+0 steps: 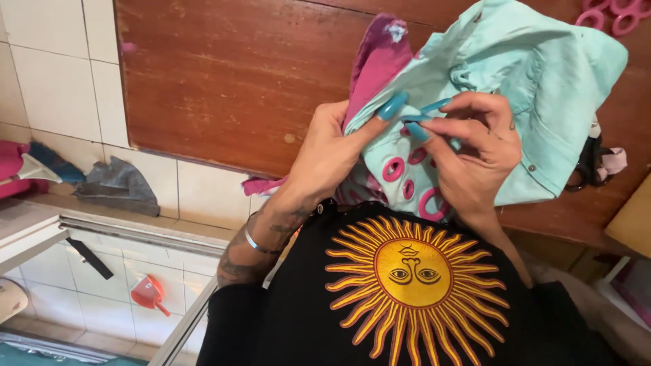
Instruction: Cutting holes in a garment and attaching plastic grommets by hand
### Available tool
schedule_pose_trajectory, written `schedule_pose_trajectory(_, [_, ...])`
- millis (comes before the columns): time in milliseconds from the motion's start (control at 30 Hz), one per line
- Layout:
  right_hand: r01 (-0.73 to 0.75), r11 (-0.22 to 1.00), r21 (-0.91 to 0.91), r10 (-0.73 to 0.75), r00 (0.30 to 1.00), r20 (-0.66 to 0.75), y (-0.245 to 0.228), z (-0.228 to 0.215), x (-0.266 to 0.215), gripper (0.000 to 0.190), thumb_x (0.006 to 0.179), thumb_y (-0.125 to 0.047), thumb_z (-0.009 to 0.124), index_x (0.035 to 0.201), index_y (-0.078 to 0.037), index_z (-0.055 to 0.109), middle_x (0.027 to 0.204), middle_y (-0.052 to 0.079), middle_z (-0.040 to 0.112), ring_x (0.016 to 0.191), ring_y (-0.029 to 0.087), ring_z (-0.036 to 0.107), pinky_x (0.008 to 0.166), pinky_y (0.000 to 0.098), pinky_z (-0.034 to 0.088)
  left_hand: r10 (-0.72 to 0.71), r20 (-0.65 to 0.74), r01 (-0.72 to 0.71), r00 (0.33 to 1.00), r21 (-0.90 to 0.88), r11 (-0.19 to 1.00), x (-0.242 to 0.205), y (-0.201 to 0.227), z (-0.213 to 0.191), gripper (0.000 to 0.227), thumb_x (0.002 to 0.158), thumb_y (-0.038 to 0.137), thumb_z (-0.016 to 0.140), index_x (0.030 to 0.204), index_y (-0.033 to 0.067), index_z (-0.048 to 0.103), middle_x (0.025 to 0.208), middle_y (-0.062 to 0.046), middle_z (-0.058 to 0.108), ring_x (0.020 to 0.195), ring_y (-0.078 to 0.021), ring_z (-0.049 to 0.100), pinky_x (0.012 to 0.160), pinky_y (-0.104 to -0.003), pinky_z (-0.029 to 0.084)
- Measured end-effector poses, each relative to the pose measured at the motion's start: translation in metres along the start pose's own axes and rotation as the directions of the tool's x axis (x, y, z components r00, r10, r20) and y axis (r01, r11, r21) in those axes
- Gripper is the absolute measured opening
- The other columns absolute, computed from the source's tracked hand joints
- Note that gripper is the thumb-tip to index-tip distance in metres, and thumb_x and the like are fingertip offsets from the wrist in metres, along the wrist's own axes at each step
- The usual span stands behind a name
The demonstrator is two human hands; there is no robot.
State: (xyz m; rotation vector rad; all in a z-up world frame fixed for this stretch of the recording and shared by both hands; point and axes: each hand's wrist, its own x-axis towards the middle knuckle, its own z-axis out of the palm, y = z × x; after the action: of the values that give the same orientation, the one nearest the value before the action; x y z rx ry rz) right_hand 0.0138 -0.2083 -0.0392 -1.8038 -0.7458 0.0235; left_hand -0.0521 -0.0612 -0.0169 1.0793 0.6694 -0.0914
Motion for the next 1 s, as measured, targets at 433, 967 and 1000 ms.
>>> schedule_pose_trajectory(433, [-0.115,0.982,0.147,0.138,0.978,-0.156,0.004,0.014,-0.007,0.012,0.078,0.002,0.071,0.079,0.0,0.059,0.087,0.012,0.05,0.079,0.018,0.05,0.071,0.0259,0.044,0.292,-0.037,-0.275,0.956,0.242,0.93,-0.009,-0.008,0.006,0.018,0.067,0.017,0.073,0.062,0.0107,0.057,0.057,0.01,0.047,0.053,0.0003,0.039,0.043,-0.017,0.036])
schedule_pose_trajectory(967, [0.455,0.883,-0.115,-0.266,0.687,0.677,0.002,-0.045,0.082,0.1,0.059,-0.044,0.077,0.132,0.001,0.027,0.133,0.025,0.028,0.124,0.039,0.028,0.104,0.0501,0.022,0.437,0.233,-0.484,0.869,0.589,0.647,-0.021,0.006,-0.004,0.024,0.07,0.006,0.061,0.093,0.0079,0.065,0.058,0.004,0.059,0.048,-0.0037,0.049,0.045,-0.021,0.039])
schedule_pose_trajectory(1000, [0.451,0.885,-0.115,-0.198,0.589,0.783,0.002,-0.039,0.086,0.083,0.065,-0.046,0.068,0.129,-0.006,0.031,0.122,0.021,0.041,0.111,0.036,0.041,0.103,0.0557,0.011,0.513,0.301,-0.583,0.804,0.571,0.578,-0.023,0.006,-0.003,0.018,0.074,0.003,0.059,0.091,0.0053,0.063,0.07,-0.002,0.062,0.058,-0.0101,0.056,0.053,-0.025,0.043])
